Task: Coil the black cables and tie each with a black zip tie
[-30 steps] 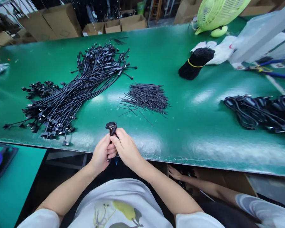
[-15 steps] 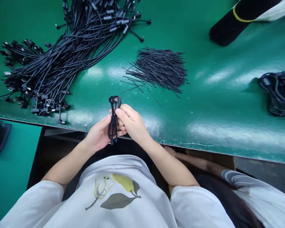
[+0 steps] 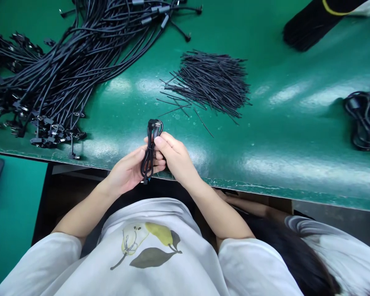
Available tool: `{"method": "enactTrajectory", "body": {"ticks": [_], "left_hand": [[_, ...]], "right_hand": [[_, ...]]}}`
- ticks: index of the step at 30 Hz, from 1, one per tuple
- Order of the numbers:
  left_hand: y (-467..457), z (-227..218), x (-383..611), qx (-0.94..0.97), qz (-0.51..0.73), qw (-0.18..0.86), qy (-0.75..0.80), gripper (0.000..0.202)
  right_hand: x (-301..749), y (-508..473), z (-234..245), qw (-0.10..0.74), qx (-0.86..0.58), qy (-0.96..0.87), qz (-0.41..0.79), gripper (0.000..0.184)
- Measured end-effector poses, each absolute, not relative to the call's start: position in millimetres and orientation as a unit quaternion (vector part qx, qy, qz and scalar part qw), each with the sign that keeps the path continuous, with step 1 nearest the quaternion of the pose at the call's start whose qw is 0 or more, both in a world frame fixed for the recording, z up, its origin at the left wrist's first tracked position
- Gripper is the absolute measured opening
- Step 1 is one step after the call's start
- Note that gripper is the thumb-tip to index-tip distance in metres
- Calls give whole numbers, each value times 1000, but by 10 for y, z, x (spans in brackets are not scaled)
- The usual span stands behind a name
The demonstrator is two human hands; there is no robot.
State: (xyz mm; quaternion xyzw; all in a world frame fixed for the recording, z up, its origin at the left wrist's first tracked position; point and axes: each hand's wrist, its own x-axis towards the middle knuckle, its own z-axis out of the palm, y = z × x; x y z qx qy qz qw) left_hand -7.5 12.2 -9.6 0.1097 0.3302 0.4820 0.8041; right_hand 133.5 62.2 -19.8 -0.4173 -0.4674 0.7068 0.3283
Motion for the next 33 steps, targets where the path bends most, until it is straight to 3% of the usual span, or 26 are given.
{"method": "enactTrajectory", "body": {"ticks": [16,23,27,32,33], "left_hand": [[130,-100,-115,97,481,796,355,26],[92,-91,-150,200,476,759,396,36],[29,-21,-321,242,489,715,437,34],[-1,38,-563,320,467,660,494,28],[16,55,-604,357,466,618,523,27]], "right_hand": [[1301,647,-250,349,-441,-438,701,39],[1352,714,-197,419,-413,-392,707,34],[1979,1022,-187,483,-521,-484,510,38],[3254,1464,-85,271,-687,-674,-3,39],[3439,1565,-70,271,-674,-687,-27,38]]}}
